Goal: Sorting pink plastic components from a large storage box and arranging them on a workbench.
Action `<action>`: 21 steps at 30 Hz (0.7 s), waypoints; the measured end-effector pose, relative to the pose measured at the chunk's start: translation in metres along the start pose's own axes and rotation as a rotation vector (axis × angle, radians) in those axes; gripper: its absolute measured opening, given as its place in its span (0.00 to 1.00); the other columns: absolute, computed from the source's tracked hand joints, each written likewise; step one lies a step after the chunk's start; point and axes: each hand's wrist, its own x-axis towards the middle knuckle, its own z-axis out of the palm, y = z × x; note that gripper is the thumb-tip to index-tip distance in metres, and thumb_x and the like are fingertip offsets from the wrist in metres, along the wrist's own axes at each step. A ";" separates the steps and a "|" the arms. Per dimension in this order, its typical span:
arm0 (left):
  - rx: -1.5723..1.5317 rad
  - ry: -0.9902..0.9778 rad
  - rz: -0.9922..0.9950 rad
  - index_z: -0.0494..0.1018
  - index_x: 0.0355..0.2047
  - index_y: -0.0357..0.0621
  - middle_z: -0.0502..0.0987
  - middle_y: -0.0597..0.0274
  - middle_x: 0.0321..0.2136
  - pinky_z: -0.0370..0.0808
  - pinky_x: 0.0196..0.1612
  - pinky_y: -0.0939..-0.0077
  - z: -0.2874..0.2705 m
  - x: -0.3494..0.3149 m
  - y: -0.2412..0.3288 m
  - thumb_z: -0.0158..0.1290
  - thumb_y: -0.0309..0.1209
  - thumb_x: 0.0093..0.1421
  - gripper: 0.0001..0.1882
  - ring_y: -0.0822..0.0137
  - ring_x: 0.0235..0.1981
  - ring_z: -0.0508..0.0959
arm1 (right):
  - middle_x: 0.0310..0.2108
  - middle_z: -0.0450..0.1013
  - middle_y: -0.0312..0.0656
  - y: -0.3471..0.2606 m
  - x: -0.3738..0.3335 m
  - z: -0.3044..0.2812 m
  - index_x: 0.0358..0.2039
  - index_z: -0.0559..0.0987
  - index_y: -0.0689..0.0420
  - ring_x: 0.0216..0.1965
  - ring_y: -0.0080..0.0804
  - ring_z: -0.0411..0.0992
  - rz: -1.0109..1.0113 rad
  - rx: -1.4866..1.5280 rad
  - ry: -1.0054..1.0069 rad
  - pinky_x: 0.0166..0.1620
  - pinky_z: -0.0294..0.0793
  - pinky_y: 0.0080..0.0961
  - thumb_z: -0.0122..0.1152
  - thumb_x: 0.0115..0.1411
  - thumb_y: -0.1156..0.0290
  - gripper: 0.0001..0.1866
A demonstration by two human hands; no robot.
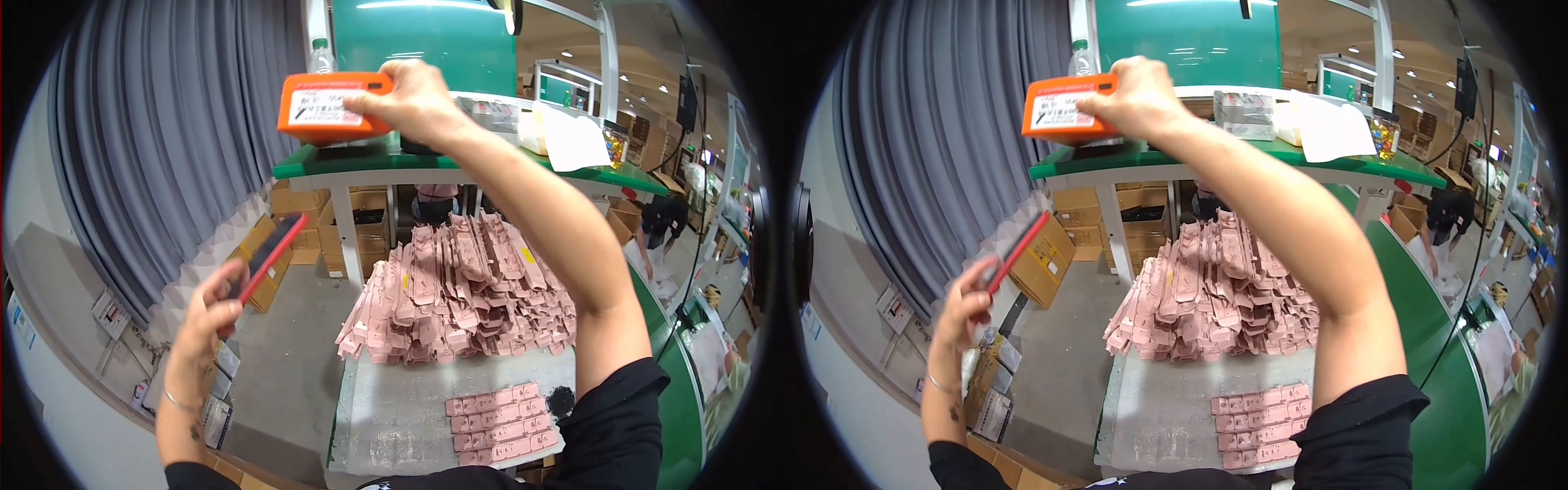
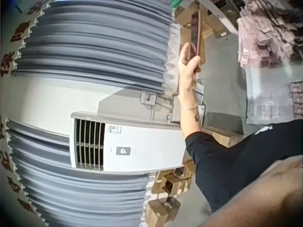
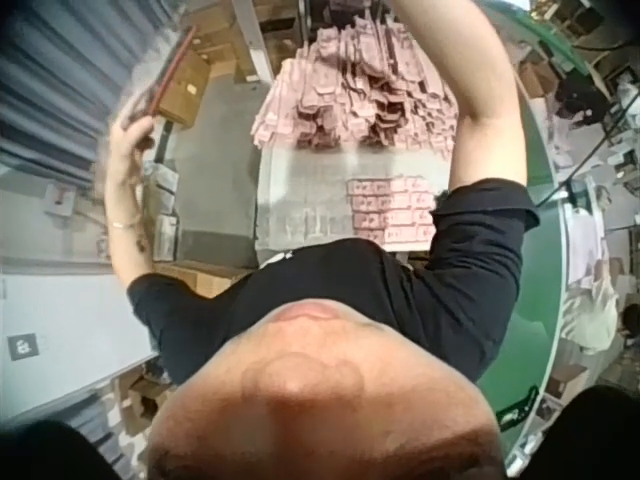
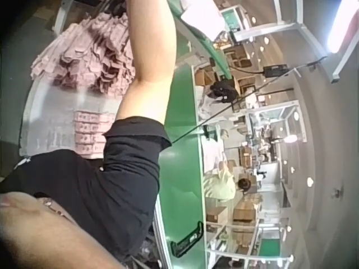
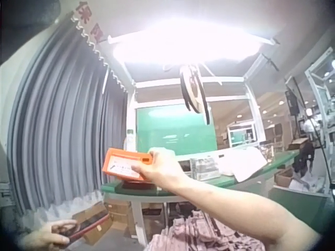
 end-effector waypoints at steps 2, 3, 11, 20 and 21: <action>-0.137 -0.028 -0.069 0.61 0.53 0.36 0.63 0.71 0.24 0.61 0.19 0.87 0.010 -0.019 -0.024 0.57 0.37 0.39 0.39 0.80 0.20 0.62 | 0.24 0.74 0.53 -0.006 -0.012 0.012 0.24 0.75 0.68 0.29 0.36 0.75 0.059 -0.002 -0.009 0.35 0.73 0.29 0.65 0.42 0.54 0.25; -0.194 -0.047 -0.111 0.61 0.53 0.35 0.62 0.72 0.23 0.62 0.18 0.87 0.013 -0.027 -0.036 0.57 0.37 0.39 0.39 0.81 0.19 0.62 | 0.24 0.73 0.55 -0.007 -0.016 0.020 0.24 0.75 0.68 0.29 0.38 0.75 0.093 -0.009 -0.006 0.35 0.73 0.30 0.65 0.42 0.54 0.25; -0.449 -0.371 -0.294 0.56 0.55 0.31 0.70 0.61 0.38 0.65 0.22 0.90 0.063 -0.035 -0.052 0.58 0.27 0.39 0.40 0.81 0.23 0.67 | 0.36 0.70 0.50 0.012 -0.039 0.047 0.35 0.72 0.63 0.40 0.46 0.69 0.010 -0.002 0.159 0.43 0.69 0.35 0.66 0.44 0.60 0.23; -0.476 -0.522 -0.400 0.57 0.54 0.34 0.71 0.64 0.36 0.62 0.21 0.92 0.099 -0.019 -0.074 0.58 0.26 0.40 0.38 0.82 0.21 0.66 | 0.36 0.70 0.54 0.060 -0.054 0.009 0.45 0.65 0.63 0.40 0.50 0.69 0.213 -0.226 0.002 0.42 0.68 0.41 0.60 0.50 0.59 0.27; -0.475 -0.530 -0.399 0.57 0.54 0.34 0.71 0.64 0.36 0.62 0.21 0.92 0.101 -0.015 -0.073 0.58 0.26 0.40 0.38 0.82 0.21 0.66 | 0.35 0.71 0.56 0.058 -0.051 0.013 0.45 0.65 0.63 0.39 0.53 0.70 0.180 -0.187 0.007 0.41 0.69 0.43 0.60 0.51 0.58 0.28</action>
